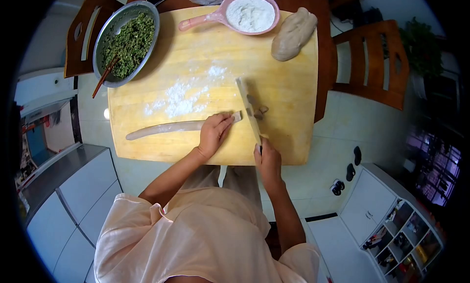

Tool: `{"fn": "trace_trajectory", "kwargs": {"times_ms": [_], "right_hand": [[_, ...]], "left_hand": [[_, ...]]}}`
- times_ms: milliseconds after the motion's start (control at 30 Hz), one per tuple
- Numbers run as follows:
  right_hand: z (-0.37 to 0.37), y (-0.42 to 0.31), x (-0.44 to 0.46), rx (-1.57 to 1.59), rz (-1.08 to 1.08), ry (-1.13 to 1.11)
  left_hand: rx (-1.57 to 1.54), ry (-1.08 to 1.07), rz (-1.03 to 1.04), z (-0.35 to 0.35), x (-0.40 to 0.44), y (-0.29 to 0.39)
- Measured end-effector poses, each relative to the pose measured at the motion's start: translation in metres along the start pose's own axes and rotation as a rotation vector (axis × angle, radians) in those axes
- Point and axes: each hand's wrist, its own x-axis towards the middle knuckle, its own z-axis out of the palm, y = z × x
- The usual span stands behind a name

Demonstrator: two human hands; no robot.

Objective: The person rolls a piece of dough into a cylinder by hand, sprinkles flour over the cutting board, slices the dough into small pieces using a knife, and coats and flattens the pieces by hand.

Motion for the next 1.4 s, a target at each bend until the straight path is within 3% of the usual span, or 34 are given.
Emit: {"fn": "trace_trajectory", "kwargs": {"times_ms": [267, 600, 833, 1033, 1400], "right_hand": [[0.016, -0.003, -0.068, -0.113, 0.076, -0.084], [0.031, -0.011, -0.060, -0.235, 0.182, -0.144], [0.051, 0.002, -0.006, -0.176, 0.001, -0.059], [0.027, 0.004, 0.009, 0.051, -0.019, 0.000], [0.016, -0.009, -0.043, -0.134, -0.008, -0.107]], "left_hand": [[0.082, -0.004, 0.102, 0.003, -0.010, 0.009], [0.122, -0.067, 0.095, 0.003, -0.009, 0.008], [0.071, -0.072, 0.083, 0.001, -0.006, 0.004], [-0.127, 0.033, -0.265, -0.003, 0.009, 0.000], [-0.105, 0.103, -0.209, 0.000, 0.010, -0.007]]}}
